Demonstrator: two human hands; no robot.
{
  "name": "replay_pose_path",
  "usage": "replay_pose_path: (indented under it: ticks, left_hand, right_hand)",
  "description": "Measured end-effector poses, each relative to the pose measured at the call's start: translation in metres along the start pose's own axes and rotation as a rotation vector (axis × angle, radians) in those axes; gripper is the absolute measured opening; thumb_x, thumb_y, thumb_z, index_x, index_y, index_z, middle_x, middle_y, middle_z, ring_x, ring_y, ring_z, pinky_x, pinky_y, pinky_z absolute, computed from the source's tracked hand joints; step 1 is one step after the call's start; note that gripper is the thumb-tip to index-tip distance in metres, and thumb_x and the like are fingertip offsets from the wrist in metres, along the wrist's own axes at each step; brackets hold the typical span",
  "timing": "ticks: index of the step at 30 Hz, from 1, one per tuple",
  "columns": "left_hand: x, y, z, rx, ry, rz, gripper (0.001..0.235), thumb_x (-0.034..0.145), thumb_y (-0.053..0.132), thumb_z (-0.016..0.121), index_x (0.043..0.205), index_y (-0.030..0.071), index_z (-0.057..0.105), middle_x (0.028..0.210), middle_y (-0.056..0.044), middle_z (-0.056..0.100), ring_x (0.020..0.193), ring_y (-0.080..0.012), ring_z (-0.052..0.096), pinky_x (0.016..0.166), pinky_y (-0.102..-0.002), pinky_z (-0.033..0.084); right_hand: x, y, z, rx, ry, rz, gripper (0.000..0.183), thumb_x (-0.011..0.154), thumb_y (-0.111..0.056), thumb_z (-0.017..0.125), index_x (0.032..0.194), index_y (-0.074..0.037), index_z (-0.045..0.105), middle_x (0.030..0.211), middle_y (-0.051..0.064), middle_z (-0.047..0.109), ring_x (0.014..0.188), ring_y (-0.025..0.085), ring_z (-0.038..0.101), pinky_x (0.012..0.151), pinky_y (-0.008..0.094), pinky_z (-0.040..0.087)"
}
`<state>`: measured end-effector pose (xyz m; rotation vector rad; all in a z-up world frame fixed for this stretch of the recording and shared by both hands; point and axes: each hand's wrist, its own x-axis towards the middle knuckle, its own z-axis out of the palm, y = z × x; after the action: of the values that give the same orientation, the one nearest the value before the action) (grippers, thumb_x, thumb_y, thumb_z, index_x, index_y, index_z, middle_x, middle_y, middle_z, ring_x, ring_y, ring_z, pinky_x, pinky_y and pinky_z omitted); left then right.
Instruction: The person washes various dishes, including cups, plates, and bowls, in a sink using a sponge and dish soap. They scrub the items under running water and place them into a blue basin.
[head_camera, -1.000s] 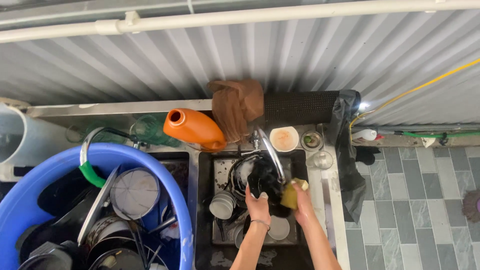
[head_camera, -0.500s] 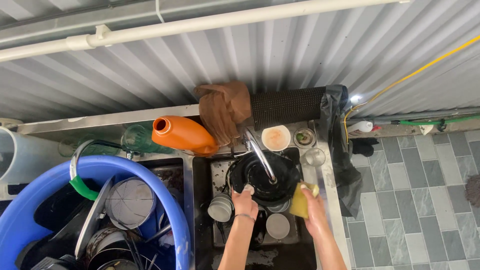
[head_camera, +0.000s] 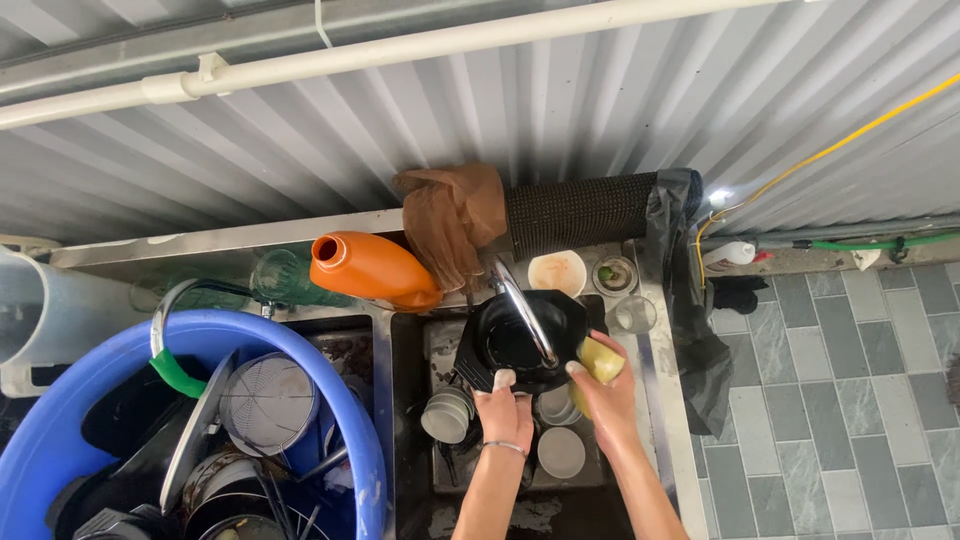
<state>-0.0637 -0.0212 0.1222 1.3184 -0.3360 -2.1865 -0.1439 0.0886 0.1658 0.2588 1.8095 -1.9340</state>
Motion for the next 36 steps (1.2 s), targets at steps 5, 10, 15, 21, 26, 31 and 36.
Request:
replay_pose_path:
  ticks: [5, 10, 15, 21, 26, 31, 36]
  left_hand:
    - [0.0, 0.004, 0.002, 0.007, 0.001, 0.007, 0.062, 0.088, -0.01, 0.054, 0.141, 0.021, 0.047, 0.13, -0.006, 0.059, 0.112, -0.0274, 0.062, 0.094, -0.051, 0.055]
    - [-0.007, 0.005, 0.009, -0.007, -0.044, -0.005, 0.064, 0.086, -0.01, 0.055, 0.141, 0.02, 0.044, 0.13, -0.006, 0.057, 0.115, -0.0295, 0.06, 0.095, -0.055, 0.055]
    - [-0.006, 0.003, 0.013, 0.057, -0.091, 0.014, 0.066, 0.087, -0.009, 0.055, 0.144, 0.022, 0.044, 0.132, -0.006, 0.057, 0.116, -0.0279, 0.058, 0.092, -0.052, 0.054]
    - [-0.01, 0.005, 0.016, 0.072, -0.089, 0.028, 0.069, 0.085, -0.009, 0.055, 0.143, 0.025, 0.045, 0.133, -0.003, 0.059, 0.117, -0.0253, 0.061, 0.093, -0.049, 0.055]
    - [-0.006, 0.003, 0.008, 0.067, -0.083, 0.008, 0.067, 0.088, -0.008, 0.057, 0.144, 0.024, 0.043, 0.134, -0.003, 0.058, 0.118, -0.0262, 0.06, 0.096, -0.051, 0.055]
    - [0.05, -0.023, -0.066, 0.098, -0.026, 0.065, 0.075, 0.085, -0.008, 0.057, 0.152, 0.021, 0.041, 0.129, -0.009, 0.058, 0.111, -0.0284, 0.058, 0.094, -0.053, 0.055]
    - [0.065, -0.021, -0.134, 0.591, 0.343, -0.249, 0.094, 0.087, 0.002, 0.057, 0.169, 0.02, 0.014, 0.113, -0.023, 0.068, 0.065, -0.0272, 0.044, 0.058, -0.048, 0.033]
  right_hand:
    - [0.005, 0.006, 0.003, 0.023, -0.012, 0.04, 0.056, 0.083, 0.004, 0.072, 0.134, -0.011, 0.057, 0.11, 0.004, 0.066, 0.095, 0.013, 0.064, 0.077, 0.028, 0.053]
    - [0.006, 0.004, 0.002, 0.051, -0.016, -0.008, 0.055, 0.084, 0.004, 0.072, 0.135, -0.011, 0.057, 0.11, 0.004, 0.065, 0.095, 0.012, 0.063, 0.077, 0.027, 0.052]
    - [0.004, -0.005, 0.002, -0.01, 0.021, -0.024, 0.054, 0.084, 0.002, 0.072, 0.135, -0.011, 0.057, 0.109, 0.004, 0.066, 0.095, 0.012, 0.063, 0.078, 0.027, 0.053]
    - [0.002, -0.003, 0.0, 0.019, 0.012, -0.017, 0.056, 0.083, 0.001, 0.073, 0.135, -0.012, 0.056, 0.11, 0.004, 0.066, 0.095, 0.012, 0.063, 0.078, 0.027, 0.053]
    - [0.001, 0.003, -0.001, -0.017, 0.023, -0.003, 0.055, 0.083, -0.001, 0.073, 0.135, -0.012, 0.057, 0.111, 0.005, 0.067, 0.096, 0.013, 0.064, 0.078, 0.028, 0.054]
    - [-0.004, 0.027, -0.015, -0.253, 0.064, -0.074, 0.054, 0.083, -0.002, 0.072, 0.134, -0.009, 0.056, 0.113, 0.009, 0.067, 0.097, 0.016, 0.065, 0.081, 0.029, 0.054]
    - [-0.019, 0.038, -0.015, -0.569, 0.069, 0.07, 0.048, 0.088, 0.0, 0.064, 0.13, 0.002, 0.04, 0.104, 0.019, 0.066, 0.088, 0.025, 0.069, 0.075, 0.037, 0.057]
